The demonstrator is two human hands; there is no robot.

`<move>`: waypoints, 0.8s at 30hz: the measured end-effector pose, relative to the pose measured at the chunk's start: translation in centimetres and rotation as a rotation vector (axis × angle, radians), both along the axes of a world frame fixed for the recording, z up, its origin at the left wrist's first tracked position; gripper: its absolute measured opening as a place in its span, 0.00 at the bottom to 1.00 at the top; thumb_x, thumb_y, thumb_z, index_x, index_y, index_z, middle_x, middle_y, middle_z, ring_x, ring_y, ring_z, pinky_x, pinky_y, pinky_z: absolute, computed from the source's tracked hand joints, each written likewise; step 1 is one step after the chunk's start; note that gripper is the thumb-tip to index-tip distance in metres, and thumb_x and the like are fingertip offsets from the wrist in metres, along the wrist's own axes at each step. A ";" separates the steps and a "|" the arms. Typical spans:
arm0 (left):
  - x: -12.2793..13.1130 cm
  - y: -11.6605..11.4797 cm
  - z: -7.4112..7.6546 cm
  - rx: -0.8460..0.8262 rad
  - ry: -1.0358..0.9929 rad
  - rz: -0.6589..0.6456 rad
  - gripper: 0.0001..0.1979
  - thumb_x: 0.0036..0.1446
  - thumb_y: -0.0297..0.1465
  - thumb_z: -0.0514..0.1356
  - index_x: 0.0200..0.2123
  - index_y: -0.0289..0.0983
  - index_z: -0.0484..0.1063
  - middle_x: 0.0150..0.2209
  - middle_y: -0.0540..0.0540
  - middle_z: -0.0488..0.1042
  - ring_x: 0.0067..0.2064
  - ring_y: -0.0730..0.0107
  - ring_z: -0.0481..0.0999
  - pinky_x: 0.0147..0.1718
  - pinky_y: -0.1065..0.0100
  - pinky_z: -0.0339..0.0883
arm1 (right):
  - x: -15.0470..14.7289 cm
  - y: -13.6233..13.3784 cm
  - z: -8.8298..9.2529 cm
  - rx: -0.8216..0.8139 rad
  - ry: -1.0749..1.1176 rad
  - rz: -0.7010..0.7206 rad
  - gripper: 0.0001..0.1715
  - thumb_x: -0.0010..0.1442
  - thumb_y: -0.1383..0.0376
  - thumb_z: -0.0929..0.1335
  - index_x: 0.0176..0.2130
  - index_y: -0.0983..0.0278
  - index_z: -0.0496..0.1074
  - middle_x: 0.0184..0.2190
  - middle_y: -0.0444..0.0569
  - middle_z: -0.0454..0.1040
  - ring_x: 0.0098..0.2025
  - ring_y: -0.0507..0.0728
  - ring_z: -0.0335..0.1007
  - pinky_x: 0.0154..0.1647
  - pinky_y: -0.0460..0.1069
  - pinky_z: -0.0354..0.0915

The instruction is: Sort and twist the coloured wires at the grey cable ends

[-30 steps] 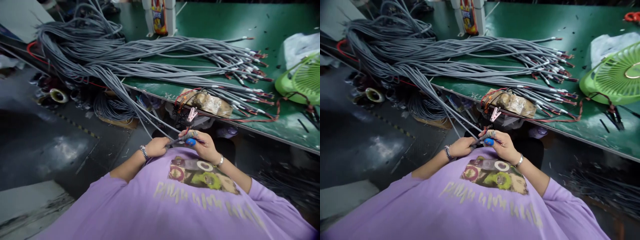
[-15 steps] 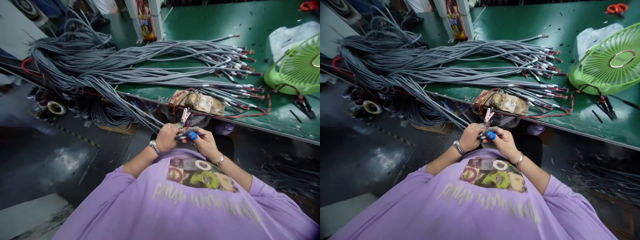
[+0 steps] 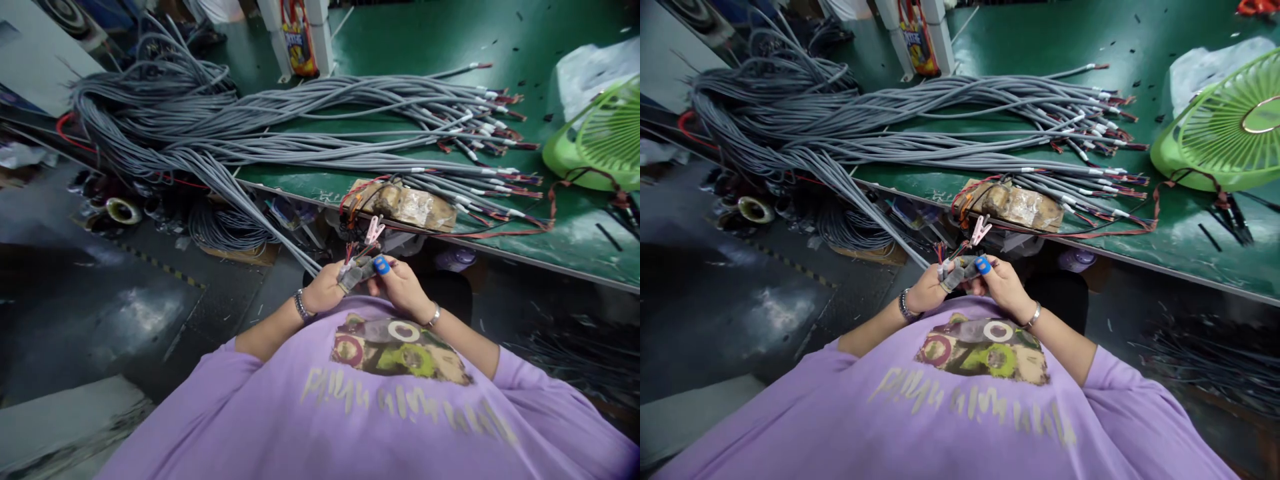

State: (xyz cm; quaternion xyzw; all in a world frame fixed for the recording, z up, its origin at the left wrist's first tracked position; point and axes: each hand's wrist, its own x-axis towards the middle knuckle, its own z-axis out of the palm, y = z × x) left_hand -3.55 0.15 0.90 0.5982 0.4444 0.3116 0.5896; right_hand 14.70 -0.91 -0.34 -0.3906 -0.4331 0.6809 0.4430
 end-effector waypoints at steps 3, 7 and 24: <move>-0.2 0.5 -0.3 -0.036 0.061 -0.160 0.23 0.58 0.52 0.60 0.31 0.36 0.73 0.24 0.49 0.74 0.20 0.76 0.70 0.21 0.74 0.64 | 0.2 0.5 -0.3 -0.243 0.226 -0.109 0.24 0.49 0.47 0.77 0.32 0.63 0.71 0.24 0.44 0.76 0.22 0.49 0.67 0.18 0.43 0.58; -0.7 0.3 -0.7 -0.099 0.034 0.054 0.27 0.56 0.56 0.59 0.26 0.36 0.65 0.18 0.54 0.65 0.16 0.82 0.61 0.16 0.77 0.56 | 1.3 1.0 -0.3 -0.357 0.313 -0.301 0.26 0.38 0.59 0.82 0.35 0.61 0.73 0.37 0.46 0.80 0.31 0.50 0.74 0.22 0.41 0.64; 0.5 -0.1 0.2 -0.176 -0.014 0.112 0.24 0.50 0.51 0.67 0.23 0.36 0.67 0.16 0.54 0.68 0.14 0.80 0.65 0.14 0.76 0.57 | -1.1 2.1 1.1 -0.084 -0.044 -0.077 0.17 0.47 0.55 0.76 0.30 0.64 0.73 0.18 0.38 0.66 0.19 0.46 0.55 0.19 0.44 0.54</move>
